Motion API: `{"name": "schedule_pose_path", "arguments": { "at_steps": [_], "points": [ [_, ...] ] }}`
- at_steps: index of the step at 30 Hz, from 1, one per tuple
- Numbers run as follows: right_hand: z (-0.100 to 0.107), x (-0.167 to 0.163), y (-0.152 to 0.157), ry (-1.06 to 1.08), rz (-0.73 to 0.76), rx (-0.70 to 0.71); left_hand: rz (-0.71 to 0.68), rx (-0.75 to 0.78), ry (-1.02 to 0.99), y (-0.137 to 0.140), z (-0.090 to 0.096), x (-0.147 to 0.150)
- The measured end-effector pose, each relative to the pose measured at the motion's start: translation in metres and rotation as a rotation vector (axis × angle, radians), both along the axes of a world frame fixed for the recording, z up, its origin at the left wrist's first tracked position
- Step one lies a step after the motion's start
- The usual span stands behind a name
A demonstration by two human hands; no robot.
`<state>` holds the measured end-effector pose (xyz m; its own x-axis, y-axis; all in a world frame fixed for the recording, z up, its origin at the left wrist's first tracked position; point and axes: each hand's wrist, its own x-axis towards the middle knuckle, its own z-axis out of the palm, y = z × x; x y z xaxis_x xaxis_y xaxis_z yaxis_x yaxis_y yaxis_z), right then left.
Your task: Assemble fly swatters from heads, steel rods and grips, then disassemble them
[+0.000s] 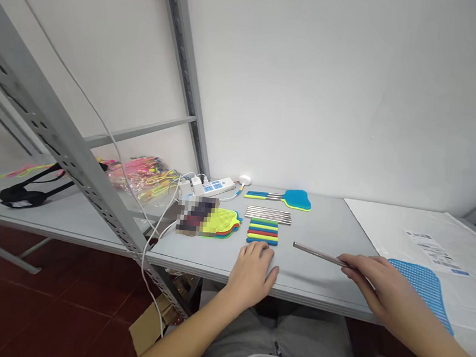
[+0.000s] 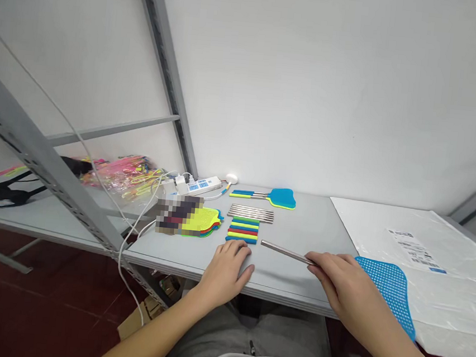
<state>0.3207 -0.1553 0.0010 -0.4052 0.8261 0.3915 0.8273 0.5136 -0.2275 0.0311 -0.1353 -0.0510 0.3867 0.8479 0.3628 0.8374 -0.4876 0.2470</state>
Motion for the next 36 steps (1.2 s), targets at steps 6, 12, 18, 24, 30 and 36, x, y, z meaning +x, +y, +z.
{"name": "schedule_pose_path", "arguments": {
  "at_steps": [6,12,18,24,30,36],
  "points": [
    [0.012,0.000,-0.012,0.082,0.005,0.047,0.007,-0.023,0.025,0.003,0.000,-0.001],
    [0.004,-0.002,-0.007,0.078,0.044,0.076,0.005,-0.070,0.017,0.006,0.001,-0.001],
    [-0.003,-0.003,-0.001,0.047,0.016,0.006,0.003,-0.117,-0.033,0.021,0.001,-0.001],
    [-0.004,-0.003,-0.001,0.047,0.002,0.008,-0.018,-0.127,-0.105,0.037,0.001,-0.006],
    [-0.003,-0.004,-0.002,0.038,-0.006,0.013,-0.056,-0.123,-0.098,0.046,0.005,-0.007],
    [-0.003,-0.010,-0.003,-0.003,0.019,-0.009,-0.079,-0.090,-0.121,0.040,0.004,-0.010]
  ]
}}
